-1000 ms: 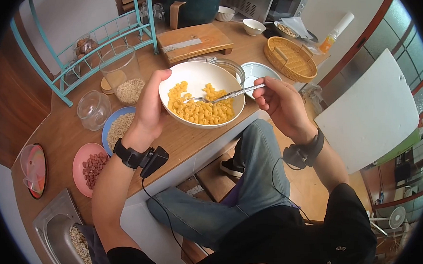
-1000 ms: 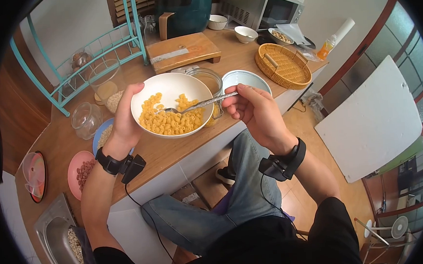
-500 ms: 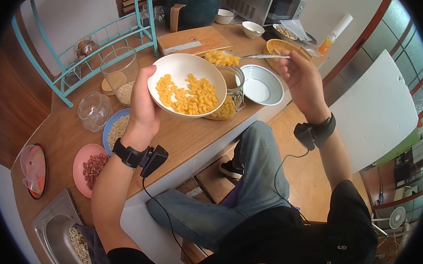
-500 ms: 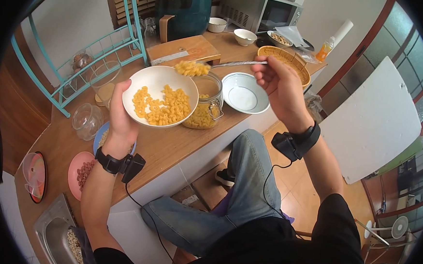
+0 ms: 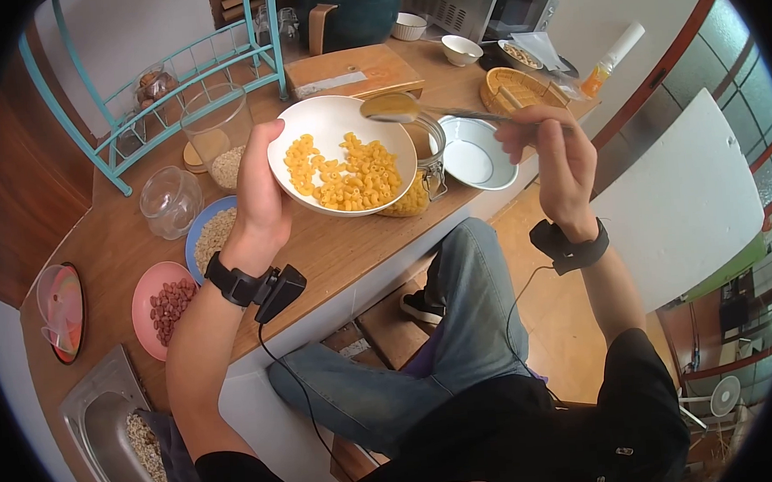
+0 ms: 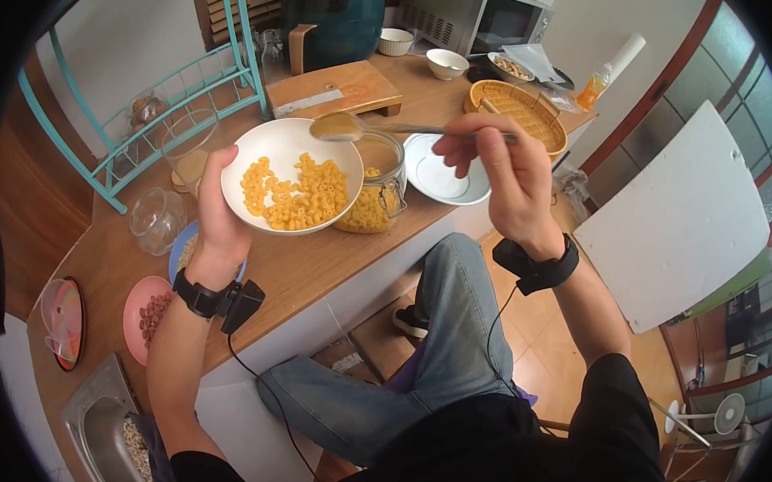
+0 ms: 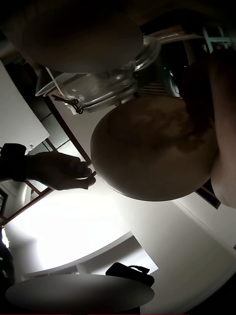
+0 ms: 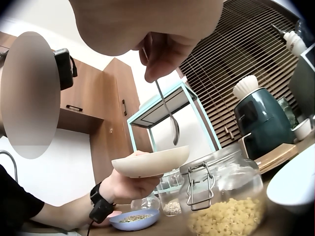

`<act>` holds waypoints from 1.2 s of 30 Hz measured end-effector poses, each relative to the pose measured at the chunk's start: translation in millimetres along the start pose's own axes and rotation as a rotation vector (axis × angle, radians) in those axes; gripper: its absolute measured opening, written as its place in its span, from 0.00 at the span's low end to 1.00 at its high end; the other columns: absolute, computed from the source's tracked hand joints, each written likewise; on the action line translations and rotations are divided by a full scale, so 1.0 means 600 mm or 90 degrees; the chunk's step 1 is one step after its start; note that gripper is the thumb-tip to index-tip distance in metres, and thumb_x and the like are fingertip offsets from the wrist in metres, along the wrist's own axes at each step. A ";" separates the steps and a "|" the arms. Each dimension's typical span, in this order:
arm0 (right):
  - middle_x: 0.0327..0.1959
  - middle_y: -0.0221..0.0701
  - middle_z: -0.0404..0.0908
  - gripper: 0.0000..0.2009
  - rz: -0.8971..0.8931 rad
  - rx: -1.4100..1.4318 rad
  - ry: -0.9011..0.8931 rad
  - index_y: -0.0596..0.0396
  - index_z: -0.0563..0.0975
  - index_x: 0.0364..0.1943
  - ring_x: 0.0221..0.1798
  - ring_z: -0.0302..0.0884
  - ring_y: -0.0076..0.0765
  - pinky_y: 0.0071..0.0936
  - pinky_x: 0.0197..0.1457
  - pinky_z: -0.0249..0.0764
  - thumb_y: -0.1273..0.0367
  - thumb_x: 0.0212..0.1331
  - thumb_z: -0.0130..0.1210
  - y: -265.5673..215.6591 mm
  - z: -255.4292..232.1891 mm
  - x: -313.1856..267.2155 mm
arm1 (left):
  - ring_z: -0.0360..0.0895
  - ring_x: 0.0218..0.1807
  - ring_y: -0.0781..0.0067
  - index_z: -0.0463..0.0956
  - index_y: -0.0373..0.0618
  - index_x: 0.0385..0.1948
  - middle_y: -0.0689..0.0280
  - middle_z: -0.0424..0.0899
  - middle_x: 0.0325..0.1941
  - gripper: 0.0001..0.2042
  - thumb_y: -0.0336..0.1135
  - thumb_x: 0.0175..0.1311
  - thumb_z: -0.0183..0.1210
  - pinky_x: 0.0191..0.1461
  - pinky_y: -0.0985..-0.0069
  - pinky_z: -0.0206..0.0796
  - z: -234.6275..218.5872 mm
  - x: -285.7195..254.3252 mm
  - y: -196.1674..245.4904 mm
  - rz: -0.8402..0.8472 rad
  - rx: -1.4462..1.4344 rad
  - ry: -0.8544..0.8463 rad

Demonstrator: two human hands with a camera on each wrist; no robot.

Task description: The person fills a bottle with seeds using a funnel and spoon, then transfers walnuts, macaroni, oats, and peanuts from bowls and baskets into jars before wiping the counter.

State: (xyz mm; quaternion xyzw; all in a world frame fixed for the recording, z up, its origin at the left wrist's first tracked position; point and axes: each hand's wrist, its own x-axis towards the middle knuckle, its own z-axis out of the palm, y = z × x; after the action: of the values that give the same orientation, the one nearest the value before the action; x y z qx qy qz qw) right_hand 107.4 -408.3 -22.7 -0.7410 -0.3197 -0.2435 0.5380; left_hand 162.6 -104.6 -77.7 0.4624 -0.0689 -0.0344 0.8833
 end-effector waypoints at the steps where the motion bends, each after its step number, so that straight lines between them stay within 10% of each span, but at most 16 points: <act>1: 0.39 0.39 0.83 0.15 0.014 -0.003 -0.011 0.66 0.74 0.49 0.39 0.79 0.27 0.23 0.42 0.75 0.67 0.76 0.39 0.001 0.001 0.003 | 0.79 0.52 0.71 0.74 0.35 0.51 0.60 0.82 0.51 0.23 0.47 0.68 0.47 0.58 0.74 0.67 0.000 0.000 0.000 -0.003 -0.011 -0.005; 22: 0.29 0.29 0.81 0.13 0.499 0.375 0.042 0.59 0.75 0.42 0.30 0.74 0.21 0.20 0.35 0.68 0.65 0.73 0.41 0.024 0.034 -0.012 | 0.79 0.53 0.69 0.73 0.34 0.53 0.58 0.82 0.52 0.24 0.48 0.68 0.46 0.59 0.73 0.68 0.008 -0.009 -0.005 -0.081 -0.014 -0.053; 36: 0.31 0.30 0.81 0.13 0.422 0.390 0.107 0.61 0.75 0.44 0.31 0.74 0.22 0.20 0.38 0.70 0.65 0.73 0.42 0.040 0.004 0.021 | 0.81 0.49 0.73 0.75 0.38 0.50 0.60 0.83 0.47 0.24 0.50 0.67 0.47 0.53 0.76 0.71 0.006 -0.006 0.000 -0.080 0.040 -0.041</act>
State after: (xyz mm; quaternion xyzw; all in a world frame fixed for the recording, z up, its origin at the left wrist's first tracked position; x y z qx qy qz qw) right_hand 133.4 -408.6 -30.1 -0.5878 -0.0777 -0.0120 0.8051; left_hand 158.2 -107.1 -76.0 0.4920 -0.0692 -0.1024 0.8618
